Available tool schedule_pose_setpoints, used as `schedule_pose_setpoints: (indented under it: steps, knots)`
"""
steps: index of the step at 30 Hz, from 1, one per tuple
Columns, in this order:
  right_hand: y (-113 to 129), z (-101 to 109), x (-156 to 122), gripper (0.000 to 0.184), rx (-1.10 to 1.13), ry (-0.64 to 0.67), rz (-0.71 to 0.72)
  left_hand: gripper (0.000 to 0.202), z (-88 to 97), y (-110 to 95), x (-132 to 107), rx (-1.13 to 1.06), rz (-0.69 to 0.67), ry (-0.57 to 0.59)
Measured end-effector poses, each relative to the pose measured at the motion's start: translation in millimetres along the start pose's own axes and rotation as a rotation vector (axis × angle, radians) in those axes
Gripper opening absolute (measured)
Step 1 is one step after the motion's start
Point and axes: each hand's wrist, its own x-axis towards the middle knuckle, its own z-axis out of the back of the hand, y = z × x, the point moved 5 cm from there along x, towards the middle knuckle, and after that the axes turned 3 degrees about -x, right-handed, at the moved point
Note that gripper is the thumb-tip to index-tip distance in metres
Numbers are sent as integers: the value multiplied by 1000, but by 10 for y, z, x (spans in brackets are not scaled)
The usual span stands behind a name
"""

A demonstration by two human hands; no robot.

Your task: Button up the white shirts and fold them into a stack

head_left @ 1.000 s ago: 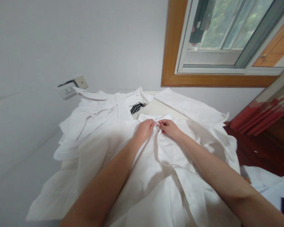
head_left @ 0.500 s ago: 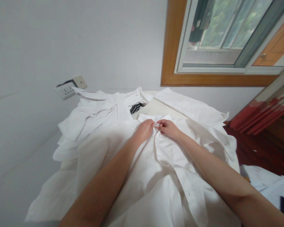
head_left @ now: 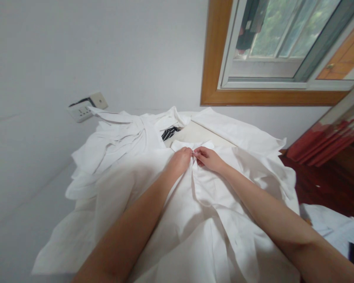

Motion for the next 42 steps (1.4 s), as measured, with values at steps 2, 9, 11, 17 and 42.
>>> schedule_pose_setpoints:
  steps: [2, 9, 11, 17, 42]
  knots:
    - [-12, -4, 11, 17, 96, 1, -43, 23, 14, 9, 4, -48, 15, -29]
    - [-90, -24, 78, 11, 187, -68, -131, 20, 31, 59, 19, -210, 132, -28]
    - [-89, -33, 72, 10, 138, -90, -142, 20, 21, 88, 26, -271, 180, -13]
    - [-11, -17, 50, 12, -179, -194, -34, 21, 15, 146, 44, -393, 254, 23]
    - [28, -12, 54, 11, -477, -248, 77, 24, 5, 143, 51, -277, 302, 56]
